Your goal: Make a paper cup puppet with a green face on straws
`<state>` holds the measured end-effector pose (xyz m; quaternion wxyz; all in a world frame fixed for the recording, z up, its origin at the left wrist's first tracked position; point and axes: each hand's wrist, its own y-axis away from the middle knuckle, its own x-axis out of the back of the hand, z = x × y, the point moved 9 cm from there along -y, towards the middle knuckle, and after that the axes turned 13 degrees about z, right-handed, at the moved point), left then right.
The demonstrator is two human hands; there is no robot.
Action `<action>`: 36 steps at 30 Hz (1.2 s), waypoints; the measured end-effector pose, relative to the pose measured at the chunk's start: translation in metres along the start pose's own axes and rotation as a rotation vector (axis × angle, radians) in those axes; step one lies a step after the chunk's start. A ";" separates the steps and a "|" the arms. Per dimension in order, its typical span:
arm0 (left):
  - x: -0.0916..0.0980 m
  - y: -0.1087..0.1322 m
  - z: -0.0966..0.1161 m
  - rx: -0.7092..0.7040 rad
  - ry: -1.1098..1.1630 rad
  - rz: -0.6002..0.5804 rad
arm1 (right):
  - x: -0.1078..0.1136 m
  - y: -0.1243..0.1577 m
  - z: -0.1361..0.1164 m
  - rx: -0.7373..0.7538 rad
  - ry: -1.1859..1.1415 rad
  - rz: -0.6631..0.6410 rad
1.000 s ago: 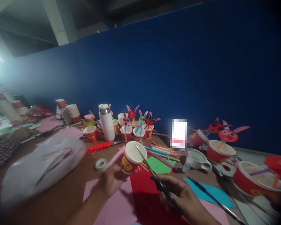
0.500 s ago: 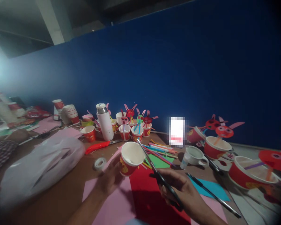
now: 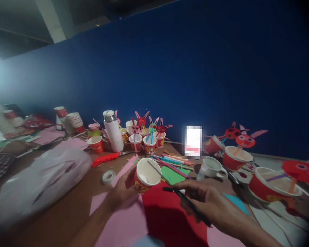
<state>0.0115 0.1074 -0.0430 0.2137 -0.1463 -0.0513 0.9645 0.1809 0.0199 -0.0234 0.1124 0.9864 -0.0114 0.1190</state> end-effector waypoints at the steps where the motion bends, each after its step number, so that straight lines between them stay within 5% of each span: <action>1: 0.000 0.001 -0.003 0.007 -0.036 -0.014 | 0.001 0.001 0.001 -0.003 0.028 -0.023; 10: -0.011 0.006 -0.005 0.003 -0.253 -0.060 | 0.001 0.002 0.009 -0.025 0.061 -0.088; 25: -0.012 0.007 -0.011 0.080 -0.161 -0.062 | -0.004 -0.001 0.011 -0.025 0.077 -0.058; 36: 0.004 0.002 -0.016 0.009 -0.274 0.074 | -0.022 -0.001 0.014 -0.083 -0.044 -0.005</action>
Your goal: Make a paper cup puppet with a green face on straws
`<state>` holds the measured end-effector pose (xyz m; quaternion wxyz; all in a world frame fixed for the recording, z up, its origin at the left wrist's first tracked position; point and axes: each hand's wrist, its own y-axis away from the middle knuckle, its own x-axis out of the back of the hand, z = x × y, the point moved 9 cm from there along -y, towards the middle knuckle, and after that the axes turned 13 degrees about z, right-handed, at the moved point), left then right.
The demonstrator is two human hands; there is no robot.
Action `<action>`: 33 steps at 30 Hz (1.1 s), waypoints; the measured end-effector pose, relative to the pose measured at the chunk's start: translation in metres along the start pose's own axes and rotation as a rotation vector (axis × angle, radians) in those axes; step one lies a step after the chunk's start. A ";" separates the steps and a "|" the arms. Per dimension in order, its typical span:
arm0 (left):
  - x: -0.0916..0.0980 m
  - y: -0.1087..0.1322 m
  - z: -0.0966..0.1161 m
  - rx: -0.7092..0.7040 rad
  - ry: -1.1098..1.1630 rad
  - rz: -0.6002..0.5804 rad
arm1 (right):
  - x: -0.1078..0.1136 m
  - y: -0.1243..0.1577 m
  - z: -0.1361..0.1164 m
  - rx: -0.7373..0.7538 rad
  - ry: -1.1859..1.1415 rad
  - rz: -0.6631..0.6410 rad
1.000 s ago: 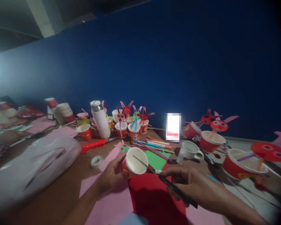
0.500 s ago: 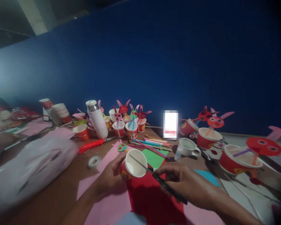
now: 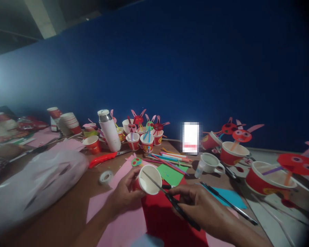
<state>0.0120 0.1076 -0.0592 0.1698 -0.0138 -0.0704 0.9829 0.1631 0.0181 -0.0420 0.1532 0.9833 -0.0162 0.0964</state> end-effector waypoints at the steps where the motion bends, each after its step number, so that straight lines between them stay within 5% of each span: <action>1: 0.001 0.000 0.000 0.002 -0.006 0.008 | -0.002 -0.001 0.001 -0.006 -0.011 0.011; 13: 0.006 -0.003 0.007 -0.030 -0.129 0.080 | -0.008 -0.002 0.004 0.110 0.076 0.165; 20: 0.001 -0.002 0.009 -0.032 -0.119 0.064 | 0.002 0.004 -0.017 0.410 0.519 0.264; 27: -0.002 0.002 0.012 -0.037 -0.233 0.095 | -0.005 0.004 -0.010 0.454 0.790 0.267; 31: 0.002 0.002 0.011 -0.060 -0.281 0.143 | -0.002 0.002 -0.013 0.446 0.644 0.272; 33: 0.003 0.001 0.011 -0.073 -0.275 0.151 | 0.002 -0.005 -0.005 0.315 0.397 0.234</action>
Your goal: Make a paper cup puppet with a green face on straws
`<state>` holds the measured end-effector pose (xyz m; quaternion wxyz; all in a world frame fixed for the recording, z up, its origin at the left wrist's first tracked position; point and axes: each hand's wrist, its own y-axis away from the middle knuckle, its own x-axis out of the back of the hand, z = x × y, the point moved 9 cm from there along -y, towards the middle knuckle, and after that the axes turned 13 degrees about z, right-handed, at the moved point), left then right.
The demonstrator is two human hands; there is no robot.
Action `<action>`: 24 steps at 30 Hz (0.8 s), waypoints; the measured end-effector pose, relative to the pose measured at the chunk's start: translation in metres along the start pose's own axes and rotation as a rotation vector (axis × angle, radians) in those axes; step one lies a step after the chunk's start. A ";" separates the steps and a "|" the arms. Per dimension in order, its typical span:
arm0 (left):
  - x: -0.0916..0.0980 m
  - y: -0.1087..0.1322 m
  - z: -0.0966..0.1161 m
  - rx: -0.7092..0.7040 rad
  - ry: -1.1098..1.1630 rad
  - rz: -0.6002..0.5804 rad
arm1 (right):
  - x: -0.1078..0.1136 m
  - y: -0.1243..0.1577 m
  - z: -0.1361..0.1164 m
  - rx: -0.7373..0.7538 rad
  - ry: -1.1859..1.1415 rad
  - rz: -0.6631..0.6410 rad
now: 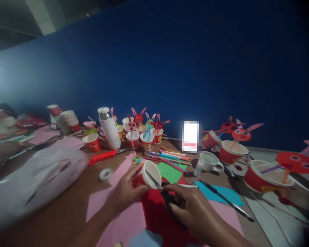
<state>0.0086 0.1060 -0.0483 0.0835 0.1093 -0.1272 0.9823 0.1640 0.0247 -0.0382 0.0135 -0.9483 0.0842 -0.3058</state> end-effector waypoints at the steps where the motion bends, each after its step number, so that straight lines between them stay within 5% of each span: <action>1: 0.000 0.000 0.000 -0.007 0.009 0.001 | -0.003 -0.002 0.008 -0.108 -0.137 -0.026; 4: 0.001 -0.002 0.001 -0.017 0.031 0.009 | -0.018 -0.004 0.028 -0.395 -0.474 -0.090; 7: 0.005 -0.003 0.000 -0.014 0.015 0.027 | -0.028 -0.006 0.034 -0.459 -0.580 -0.105; 11: 0.006 -0.005 0.000 -0.023 -0.005 0.031 | -0.023 -0.006 0.026 -0.334 -0.420 -0.056; 18: 0.002 -0.004 0.001 -0.044 -0.084 0.020 | 0.001 0.001 -0.016 0.181 0.202 0.031; 21: 0.002 -0.005 0.000 -0.046 -0.060 0.025 | 0.001 0.001 -0.017 0.194 0.175 0.045; 24: 0.004 -0.006 -0.001 -0.043 -0.012 0.037 | -0.007 -0.004 0.003 -0.058 -0.133 -0.022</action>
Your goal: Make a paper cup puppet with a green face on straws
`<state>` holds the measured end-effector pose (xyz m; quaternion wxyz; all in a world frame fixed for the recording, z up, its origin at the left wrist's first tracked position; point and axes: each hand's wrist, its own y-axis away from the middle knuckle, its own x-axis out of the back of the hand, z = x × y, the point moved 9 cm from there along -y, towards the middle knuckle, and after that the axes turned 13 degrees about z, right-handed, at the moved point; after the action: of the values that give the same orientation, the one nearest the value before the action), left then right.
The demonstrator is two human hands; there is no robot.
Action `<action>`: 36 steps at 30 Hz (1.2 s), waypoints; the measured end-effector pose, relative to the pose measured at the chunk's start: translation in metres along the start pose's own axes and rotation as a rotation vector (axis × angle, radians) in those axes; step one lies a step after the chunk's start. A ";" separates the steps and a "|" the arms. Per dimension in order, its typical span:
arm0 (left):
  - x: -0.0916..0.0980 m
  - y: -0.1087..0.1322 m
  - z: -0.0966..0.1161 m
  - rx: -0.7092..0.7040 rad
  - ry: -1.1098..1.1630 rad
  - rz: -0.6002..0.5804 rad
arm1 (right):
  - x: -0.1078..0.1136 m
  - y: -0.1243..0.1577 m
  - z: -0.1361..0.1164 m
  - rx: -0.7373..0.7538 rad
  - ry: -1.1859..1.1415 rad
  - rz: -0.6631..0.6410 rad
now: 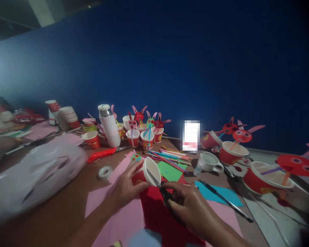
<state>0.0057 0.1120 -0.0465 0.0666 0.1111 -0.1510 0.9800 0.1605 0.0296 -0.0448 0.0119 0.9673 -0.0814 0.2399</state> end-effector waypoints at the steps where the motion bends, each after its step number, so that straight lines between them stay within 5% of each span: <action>1: 0.001 0.000 0.000 -0.001 0.003 0.005 | -0.004 -0.001 0.009 -0.119 -0.127 -0.030; 4: 0.002 -0.001 -0.001 0.003 -0.012 0.012 | -0.013 -0.003 0.024 -0.344 -0.372 -0.084; 7: 0.002 0.000 -0.001 0.014 -0.019 -0.003 | -0.011 -0.004 0.023 -0.339 -0.368 -0.083; 14: -0.001 0.000 -0.003 0.019 0.009 -0.033 | 0.009 0.001 -0.012 0.169 0.236 0.024; 19: 0.000 0.000 -0.008 -0.005 -0.070 -0.044 | 0.009 0.004 -0.018 0.314 0.425 0.073; 21: -0.001 0.000 -0.008 -0.028 -0.088 -0.055 | 0.008 0.002 -0.012 0.244 0.302 0.064; 26: 0.000 -0.001 -0.004 -0.057 -0.062 -0.037 | -0.012 -0.001 0.031 -0.333 -0.396 -0.090; 29: 0.001 -0.002 -0.001 -0.049 -0.049 -0.029 | -0.023 -0.003 0.032 -0.371 -0.691 -0.177; 32: 0.000 -0.002 0.005 -0.057 -0.016 -0.049 | -0.024 -0.006 0.030 -0.348 -0.730 -0.190; 36: -0.002 0.000 0.007 -0.041 -0.013 -0.076 | -0.009 -0.007 0.027 -0.339 -0.440 -0.114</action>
<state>0.0088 0.1099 -0.0403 0.1051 0.1216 -0.1669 0.9728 0.1658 0.0359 -0.0729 0.1692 0.9833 -0.0664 0.0059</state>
